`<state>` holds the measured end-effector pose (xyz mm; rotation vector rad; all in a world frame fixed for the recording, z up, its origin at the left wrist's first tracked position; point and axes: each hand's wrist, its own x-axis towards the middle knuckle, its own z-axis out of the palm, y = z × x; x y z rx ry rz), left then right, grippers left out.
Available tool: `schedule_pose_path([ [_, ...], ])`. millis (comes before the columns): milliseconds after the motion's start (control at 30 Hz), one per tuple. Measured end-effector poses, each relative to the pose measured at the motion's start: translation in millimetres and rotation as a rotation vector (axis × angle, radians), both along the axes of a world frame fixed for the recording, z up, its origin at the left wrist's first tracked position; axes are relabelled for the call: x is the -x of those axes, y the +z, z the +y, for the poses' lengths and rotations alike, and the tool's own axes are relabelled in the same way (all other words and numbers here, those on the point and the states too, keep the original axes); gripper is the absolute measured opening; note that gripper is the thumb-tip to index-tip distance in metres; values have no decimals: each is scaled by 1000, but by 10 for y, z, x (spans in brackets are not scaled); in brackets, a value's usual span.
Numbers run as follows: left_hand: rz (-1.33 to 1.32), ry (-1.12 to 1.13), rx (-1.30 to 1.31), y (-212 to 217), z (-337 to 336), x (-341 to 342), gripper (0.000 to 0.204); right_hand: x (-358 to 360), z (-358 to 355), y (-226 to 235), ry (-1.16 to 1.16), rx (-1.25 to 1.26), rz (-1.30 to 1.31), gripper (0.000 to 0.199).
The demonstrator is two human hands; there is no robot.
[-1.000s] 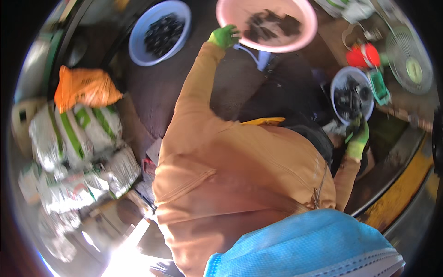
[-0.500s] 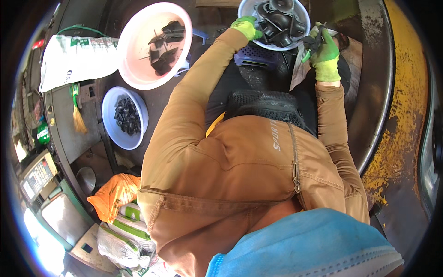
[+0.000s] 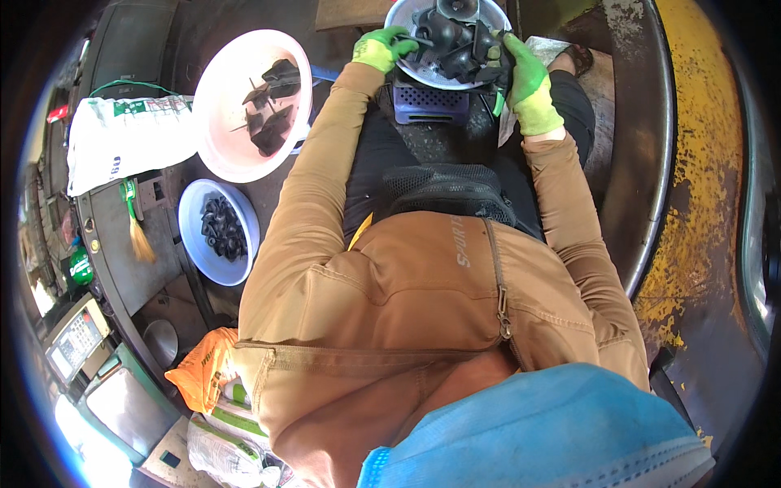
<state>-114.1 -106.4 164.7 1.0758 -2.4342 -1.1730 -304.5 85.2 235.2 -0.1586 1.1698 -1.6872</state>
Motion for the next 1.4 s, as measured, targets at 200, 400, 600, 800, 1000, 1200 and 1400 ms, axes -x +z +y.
schedule_pose_path([
  [200,579,418,-771,602,442,-74,30,-209,-116,-50,65,-121,415,52],
  [400,593,289,-914,915,862,-206,36,-215,-44,46,145,102,113,28],
  [600,381,150,-341,810,926,-116,62,-213,-30,25,122,149,112,18],
  [800,880,295,-942,625,990,386,40,-109,-449,-190,29,95,-5,23],
  [1000,1039,5,-540,716,1083,165,35,-133,-214,79,-133,97,432,18],
  [1200,864,39,-295,1193,1055,-13,56,-304,62,511,112,178,234,28],
  [1400,825,-35,362,1538,1113,-24,63,-366,236,528,340,325,42,33],
])
